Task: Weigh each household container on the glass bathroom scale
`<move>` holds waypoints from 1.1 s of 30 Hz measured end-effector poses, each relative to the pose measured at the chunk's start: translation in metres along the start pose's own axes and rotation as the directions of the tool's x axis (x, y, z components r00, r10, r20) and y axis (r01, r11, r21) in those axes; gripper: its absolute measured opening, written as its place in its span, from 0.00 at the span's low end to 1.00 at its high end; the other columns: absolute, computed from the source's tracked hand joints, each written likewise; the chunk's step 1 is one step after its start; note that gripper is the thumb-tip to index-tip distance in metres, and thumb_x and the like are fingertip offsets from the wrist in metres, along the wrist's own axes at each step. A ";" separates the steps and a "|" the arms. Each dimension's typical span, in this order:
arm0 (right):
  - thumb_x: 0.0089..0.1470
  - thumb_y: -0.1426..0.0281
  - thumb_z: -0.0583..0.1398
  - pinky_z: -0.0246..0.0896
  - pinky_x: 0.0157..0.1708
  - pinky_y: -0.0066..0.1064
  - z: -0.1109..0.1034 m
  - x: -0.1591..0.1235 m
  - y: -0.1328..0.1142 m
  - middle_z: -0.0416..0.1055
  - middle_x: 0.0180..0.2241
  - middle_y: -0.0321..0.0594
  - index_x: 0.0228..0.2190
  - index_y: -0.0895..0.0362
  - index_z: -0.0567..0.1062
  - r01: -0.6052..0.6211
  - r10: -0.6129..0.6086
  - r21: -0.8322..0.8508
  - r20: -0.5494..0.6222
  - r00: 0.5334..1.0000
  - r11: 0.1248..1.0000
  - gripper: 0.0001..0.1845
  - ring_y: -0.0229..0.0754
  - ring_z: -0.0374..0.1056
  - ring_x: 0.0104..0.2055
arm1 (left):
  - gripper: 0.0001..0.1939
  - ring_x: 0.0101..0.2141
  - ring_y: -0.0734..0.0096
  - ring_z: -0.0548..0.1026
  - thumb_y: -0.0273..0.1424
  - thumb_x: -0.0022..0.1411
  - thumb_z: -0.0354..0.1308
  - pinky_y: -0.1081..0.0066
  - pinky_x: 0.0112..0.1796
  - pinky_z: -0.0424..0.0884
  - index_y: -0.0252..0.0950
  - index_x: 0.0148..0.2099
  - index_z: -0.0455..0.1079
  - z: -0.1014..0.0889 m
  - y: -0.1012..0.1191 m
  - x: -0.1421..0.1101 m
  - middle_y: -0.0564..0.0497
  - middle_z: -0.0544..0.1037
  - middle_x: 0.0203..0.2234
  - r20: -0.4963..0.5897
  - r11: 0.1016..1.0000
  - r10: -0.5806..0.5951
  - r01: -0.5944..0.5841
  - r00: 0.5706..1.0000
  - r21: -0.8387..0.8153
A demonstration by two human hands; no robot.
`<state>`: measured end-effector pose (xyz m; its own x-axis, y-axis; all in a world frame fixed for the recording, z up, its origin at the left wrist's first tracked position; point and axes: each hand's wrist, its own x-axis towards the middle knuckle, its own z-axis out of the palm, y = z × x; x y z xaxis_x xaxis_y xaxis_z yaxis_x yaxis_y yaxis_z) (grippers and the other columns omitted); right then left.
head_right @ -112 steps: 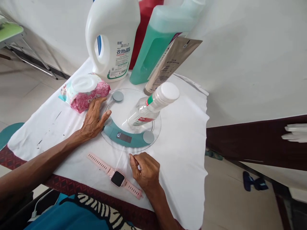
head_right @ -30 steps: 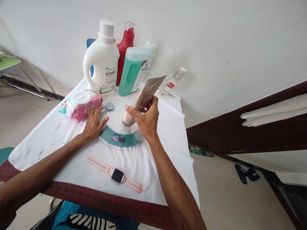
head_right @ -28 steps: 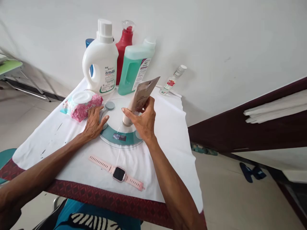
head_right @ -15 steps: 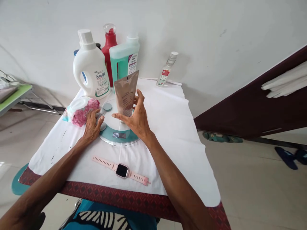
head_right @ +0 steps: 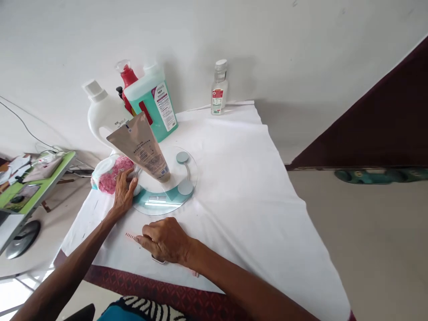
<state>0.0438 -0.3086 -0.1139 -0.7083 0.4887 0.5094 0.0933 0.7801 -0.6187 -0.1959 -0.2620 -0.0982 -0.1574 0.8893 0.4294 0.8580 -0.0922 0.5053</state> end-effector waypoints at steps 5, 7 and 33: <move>0.68 0.63 0.60 0.46 0.27 0.28 -0.011 0.007 0.003 0.62 0.19 0.30 0.20 0.56 0.64 -0.268 0.242 0.271 0.126 0.962 0.925 0.24 0.33 0.55 0.22 | 0.27 0.55 0.51 0.71 0.51 0.73 0.48 0.50 0.55 0.71 0.38 0.61 0.66 -0.001 0.005 0.000 0.39 0.73 0.54 0.006 0.999 -0.016 0.015 1.000 0.049; 0.66 0.63 0.62 0.46 0.28 0.29 -0.014 0.009 0.003 0.63 0.20 0.30 0.21 0.56 0.66 -0.314 0.271 0.273 0.184 0.945 0.909 0.23 0.33 0.55 0.23 | 0.27 0.55 0.52 0.71 0.51 0.73 0.48 0.51 0.55 0.71 0.37 0.61 0.66 -0.001 0.006 0.000 0.38 0.73 0.54 0.010 0.999 -0.016 0.015 1.000 0.052; 0.65 0.62 0.63 0.49 0.32 0.29 -0.013 0.009 -0.002 0.80 0.29 0.36 0.27 0.56 0.75 -0.348 0.295 0.174 0.272 0.916 0.921 0.16 0.38 0.72 0.32 | 0.39 0.54 0.50 0.74 0.63 0.67 0.43 0.48 0.56 0.72 0.37 0.61 0.67 -0.027 0.077 0.012 0.36 0.74 0.54 -0.175 0.995 0.072 -0.060 0.982 0.074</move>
<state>0.0466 -0.3007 -0.1007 -0.8116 0.5714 0.1217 0.2110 0.4809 -0.8510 -0.1447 -0.2704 -0.0335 -0.1782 0.7879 0.5894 0.8999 -0.1118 0.4216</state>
